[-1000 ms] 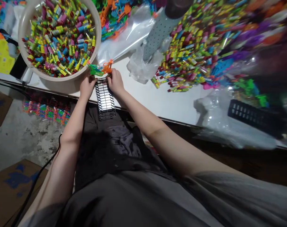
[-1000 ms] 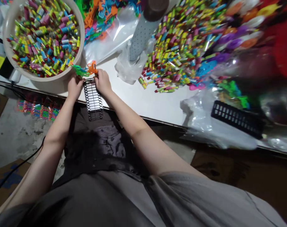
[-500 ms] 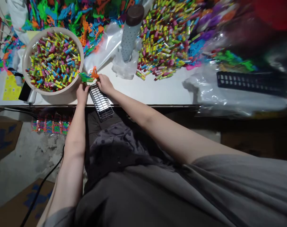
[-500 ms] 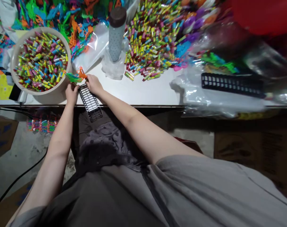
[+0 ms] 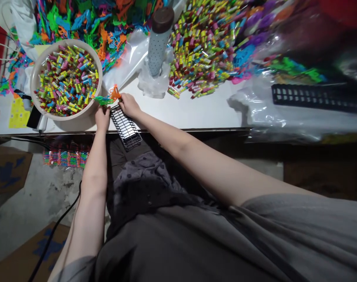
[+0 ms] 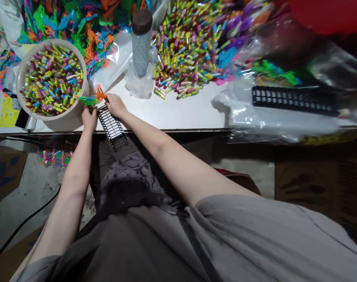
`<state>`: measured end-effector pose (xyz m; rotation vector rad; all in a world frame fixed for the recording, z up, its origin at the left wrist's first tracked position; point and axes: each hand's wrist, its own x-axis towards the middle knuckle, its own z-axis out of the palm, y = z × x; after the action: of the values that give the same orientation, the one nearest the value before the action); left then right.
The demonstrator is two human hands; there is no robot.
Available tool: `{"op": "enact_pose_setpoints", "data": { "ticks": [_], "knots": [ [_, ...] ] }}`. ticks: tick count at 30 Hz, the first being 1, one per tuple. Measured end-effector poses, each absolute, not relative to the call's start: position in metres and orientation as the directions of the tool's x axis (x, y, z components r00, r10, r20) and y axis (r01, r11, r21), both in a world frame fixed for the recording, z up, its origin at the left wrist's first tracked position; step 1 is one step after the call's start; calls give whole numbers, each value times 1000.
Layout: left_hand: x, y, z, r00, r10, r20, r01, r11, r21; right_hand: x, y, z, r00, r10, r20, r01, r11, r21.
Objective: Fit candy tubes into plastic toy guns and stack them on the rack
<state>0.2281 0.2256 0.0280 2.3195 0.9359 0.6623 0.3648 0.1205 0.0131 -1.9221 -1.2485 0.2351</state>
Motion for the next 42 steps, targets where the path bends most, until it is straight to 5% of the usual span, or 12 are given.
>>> {"op": "enact_pose_setpoints", "data": {
  "ticks": [24,31,37,42],
  "knots": [
    [224,212,26,638,740,213,532,-623,574,366,117,-5,571,765,299,598,-137,-790],
    [219,218,40,712,694,104,551,-645,530,358,115,15,595,783,183,558,-238,-795],
    [213,198,77,584,799,-143,668,-374,643,351,109,39,578,812,-80,295,-299,-907],
    [198,184,94,538,840,-61,602,-332,726,352,113,49,485,874,24,355,-171,-919]
  ]
}}
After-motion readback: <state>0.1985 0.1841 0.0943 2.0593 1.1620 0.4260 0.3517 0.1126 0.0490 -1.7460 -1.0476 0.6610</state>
